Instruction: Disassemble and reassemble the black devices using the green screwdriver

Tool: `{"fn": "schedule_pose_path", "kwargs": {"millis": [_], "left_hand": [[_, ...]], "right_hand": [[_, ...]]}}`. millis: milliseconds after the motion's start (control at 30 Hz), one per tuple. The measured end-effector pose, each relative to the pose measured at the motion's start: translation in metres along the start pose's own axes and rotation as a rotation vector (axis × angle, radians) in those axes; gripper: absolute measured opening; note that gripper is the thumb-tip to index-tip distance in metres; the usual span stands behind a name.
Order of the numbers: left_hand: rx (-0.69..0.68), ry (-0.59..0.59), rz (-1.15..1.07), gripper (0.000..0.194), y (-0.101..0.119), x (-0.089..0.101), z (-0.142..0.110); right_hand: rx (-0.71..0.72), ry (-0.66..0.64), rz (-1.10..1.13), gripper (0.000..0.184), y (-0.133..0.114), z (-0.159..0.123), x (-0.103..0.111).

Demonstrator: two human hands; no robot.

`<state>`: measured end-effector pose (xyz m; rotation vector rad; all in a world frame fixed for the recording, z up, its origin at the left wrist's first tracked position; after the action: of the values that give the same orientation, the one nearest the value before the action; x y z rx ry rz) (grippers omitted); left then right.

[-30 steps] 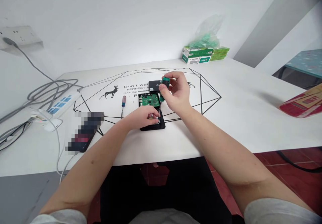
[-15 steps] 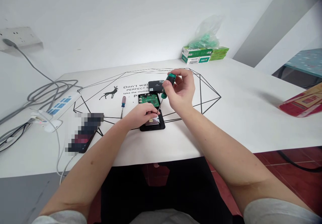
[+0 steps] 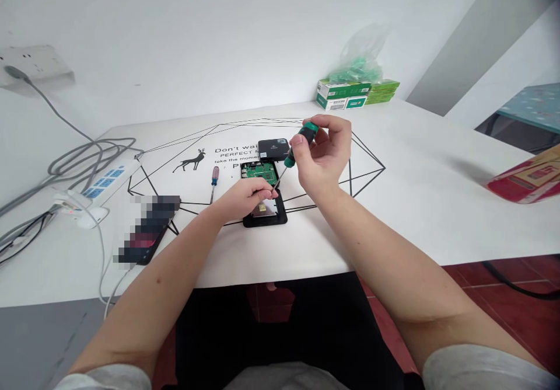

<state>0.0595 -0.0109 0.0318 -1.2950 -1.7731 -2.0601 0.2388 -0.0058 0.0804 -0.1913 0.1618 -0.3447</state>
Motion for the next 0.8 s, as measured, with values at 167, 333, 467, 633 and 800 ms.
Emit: {"fn": "schedule_pose_path", "kwargs": {"millis": [167,333,467,633,800], "left_hand": [[0.008,0.002,-0.045,0.028,-0.002,0.0,0.0],[0.035,-0.037,-0.165,0.027,-0.006,-0.002,0.001],[0.082,-0.039,-0.285,0.036,-0.012,-0.002,0.004],[0.105,-0.045,-0.38,0.038,-0.017,-0.004,0.007],[0.077,-0.095,-0.277,0.025,-0.015,-0.01,0.007]], "right_hand": [[0.0,0.015,0.015,0.042,-0.002,0.001,0.001],[0.036,0.008,-0.03,0.045,-0.005,0.002,0.003],[0.019,-0.003,-0.01,0.049,-0.004,0.0,0.002],[0.044,0.024,0.013,0.047,-0.006,0.0,0.002],[0.085,-0.03,0.137,0.043,-0.009,-0.001,-0.004]]}}
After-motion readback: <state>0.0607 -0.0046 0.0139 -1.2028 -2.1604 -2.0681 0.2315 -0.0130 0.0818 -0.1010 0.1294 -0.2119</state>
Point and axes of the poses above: each hand's wrist, its own z-axis towards the middle knuckle, its own x-axis out of the back of the hand, y = z × x, the point moved 6 cm from there along z, towards the middle knuckle, and after that the axes turned 14 degrees about x, right-handed, at the moved point
